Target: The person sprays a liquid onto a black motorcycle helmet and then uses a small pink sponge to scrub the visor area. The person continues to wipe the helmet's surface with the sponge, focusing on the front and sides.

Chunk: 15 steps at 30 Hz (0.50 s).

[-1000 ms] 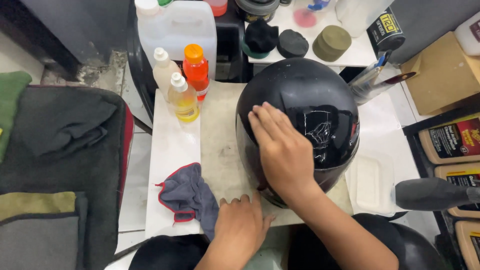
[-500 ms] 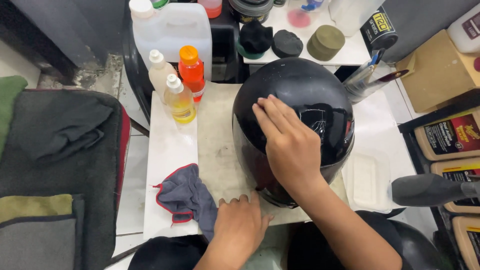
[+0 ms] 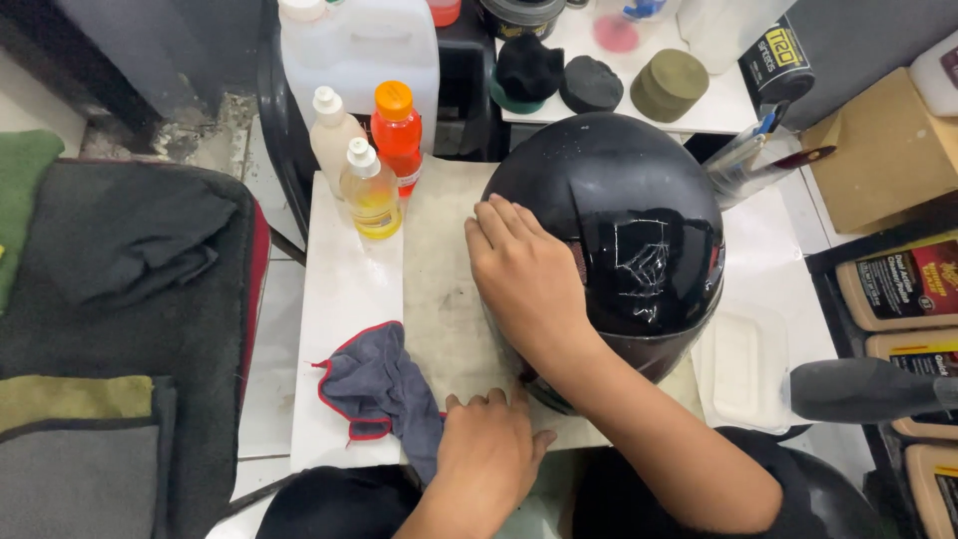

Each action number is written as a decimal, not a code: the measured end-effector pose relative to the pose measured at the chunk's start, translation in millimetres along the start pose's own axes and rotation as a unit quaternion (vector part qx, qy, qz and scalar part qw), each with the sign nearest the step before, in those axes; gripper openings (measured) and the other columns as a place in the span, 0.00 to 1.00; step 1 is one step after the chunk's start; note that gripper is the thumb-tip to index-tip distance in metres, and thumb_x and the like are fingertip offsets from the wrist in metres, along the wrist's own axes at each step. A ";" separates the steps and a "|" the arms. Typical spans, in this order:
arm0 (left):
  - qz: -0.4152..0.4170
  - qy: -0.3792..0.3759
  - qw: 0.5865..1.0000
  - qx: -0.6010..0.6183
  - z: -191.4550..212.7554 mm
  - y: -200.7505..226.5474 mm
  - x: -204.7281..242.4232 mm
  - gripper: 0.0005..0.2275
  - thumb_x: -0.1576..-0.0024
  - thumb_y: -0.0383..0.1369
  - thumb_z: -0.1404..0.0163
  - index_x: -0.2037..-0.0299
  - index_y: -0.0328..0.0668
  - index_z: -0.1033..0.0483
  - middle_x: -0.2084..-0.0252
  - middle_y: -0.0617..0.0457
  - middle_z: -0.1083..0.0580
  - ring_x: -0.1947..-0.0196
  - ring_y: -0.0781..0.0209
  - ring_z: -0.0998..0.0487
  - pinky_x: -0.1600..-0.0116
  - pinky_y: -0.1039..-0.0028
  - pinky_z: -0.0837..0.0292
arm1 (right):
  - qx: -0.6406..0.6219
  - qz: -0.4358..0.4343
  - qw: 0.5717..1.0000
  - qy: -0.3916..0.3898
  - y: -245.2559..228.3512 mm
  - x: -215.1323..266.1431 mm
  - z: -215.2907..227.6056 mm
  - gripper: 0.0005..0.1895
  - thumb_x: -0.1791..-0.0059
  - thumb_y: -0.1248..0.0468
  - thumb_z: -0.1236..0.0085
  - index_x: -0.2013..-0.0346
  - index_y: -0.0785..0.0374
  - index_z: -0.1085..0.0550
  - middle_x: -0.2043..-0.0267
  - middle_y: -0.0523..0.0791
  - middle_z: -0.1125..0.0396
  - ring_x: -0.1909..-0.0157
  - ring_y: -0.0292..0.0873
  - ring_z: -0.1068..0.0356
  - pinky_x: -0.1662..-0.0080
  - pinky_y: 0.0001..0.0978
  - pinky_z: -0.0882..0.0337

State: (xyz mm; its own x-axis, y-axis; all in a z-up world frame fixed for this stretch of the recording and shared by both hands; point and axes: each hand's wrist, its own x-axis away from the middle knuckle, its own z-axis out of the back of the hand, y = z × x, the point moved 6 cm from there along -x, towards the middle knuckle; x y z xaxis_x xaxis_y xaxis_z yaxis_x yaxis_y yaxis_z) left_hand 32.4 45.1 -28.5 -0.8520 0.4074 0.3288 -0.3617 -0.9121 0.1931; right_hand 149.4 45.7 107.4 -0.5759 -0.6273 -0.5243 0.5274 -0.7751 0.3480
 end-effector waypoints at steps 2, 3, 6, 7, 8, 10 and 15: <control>0.008 -0.001 1.000 0.018 8.4 -3.1 -0.2 0.25 0.37 0.55 0.59 0.42 0.43 0.33 0.60 0.47 0.25 0.62 0.47 0.22 0.52 0.48 0.35 | -0.018 -0.003 1.000 -0.018 -2.2 7.6 13.7 0.10 0.54 0.75 0.47 0.59 0.69 0.25 0.55 0.49 0.30 0.46 0.49 0.29 0.45 0.36 0.29; 0.010 -0.007 0.999 0.036 10.0 -2.8 1.7 0.21 0.37 0.54 0.56 0.49 0.46 0.30 0.60 0.47 0.25 0.62 0.47 0.22 0.52 0.48 0.35 | -0.035 -0.010 0.999 -0.040 -3.6 14.8 19.4 0.13 0.54 0.74 0.46 0.55 0.70 0.25 0.53 0.49 0.30 0.45 0.49 0.29 0.44 0.36 0.29; 0.010 0.002 1.000 0.025 4.6 0.1 1.4 0.26 0.38 0.56 0.56 0.44 0.44 0.32 0.60 0.49 0.25 0.61 0.48 0.22 0.49 0.46 0.36 | -0.075 -0.002 0.995 -0.059 -6.0 35.0 41.8 0.16 0.52 0.75 0.51 0.50 0.71 0.27 0.45 0.53 0.31 0.41 0.52 0.31 0.40 0.40 0.31; 0.010 0.000 1.000 0.025 7.6 -0.1 1.9 0.26 0.38 0.56 0.56 0.44 0.44 0.32 0.60 0.49 0.25 0.61 0.48 0.22 0.49 0.46 0.36 | -0.077 -0.003 0.995 -0.060 -5.8 34.0 39.3 0.16 0.52 0.75 0.51 0.50 0.71 0.27 0.45 0.53 0.31 0.41 0.52 0.31 0.40 0.40 0.31; 0.010 0.002 1.000 0.026 10.9 0.3 2.4 0.23 0.39 0.56 0.55 0.47 0.45 0.30 0.61 0.49 0.25 0.62 0.49 0.22 0.49 0.47 0.35 | -0.074 -0.002 0.996 -0.039 -5.4 33.3 39.7 0.14 0.51 0.75 0.50 0.51 0.70 0.26 0.46 0.52 0.31 0.41 0.51 0.30 0.41 0.39 0.30; 0.006 0.001 1.000 0.024 4.5 2.0 3.5 0.21 0.39 0.55 0.54 0.50 0.46 0.29 0.62 0.49 0.24 0.63 0.49 0.22 0.50 0.48 0.34 | -0.071 -0.008 0.997 -0.020 -5.2 32.0 32.9 0.12 0.50 0.75 0.49 0.52 0.69 0.26 0.46 0.51 0.30 0.42 0.50 0.30 0.42 0.38 0.29; 0.011 -0.030 0.999 0.027 -1.4 -2.1 -3.6 0.22 0.37 0.55 0.59 0.50 0.46 0.29 0.62 0.49 0.24 0.65 0.46 0.21 0.59 0.57 0.32 | -0.056 -0.006 0.998 0.017 -4.8 30.8 23.1 0.12 0.53 0.76 0.45 0.55 0.69 0.26 0.50 0.51 0.30 0.44 0.50 0.29 0.43 0.39 0.28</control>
State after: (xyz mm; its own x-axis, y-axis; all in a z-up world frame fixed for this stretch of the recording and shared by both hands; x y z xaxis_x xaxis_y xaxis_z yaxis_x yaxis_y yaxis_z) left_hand 35.6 45.5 -31.3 -0.8347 0.3901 0.3888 -0.3200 -0.9180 0.2341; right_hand 114.7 28.3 107.5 -0.5623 -0.6129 -0.5552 0.5872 -0.7686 0.2538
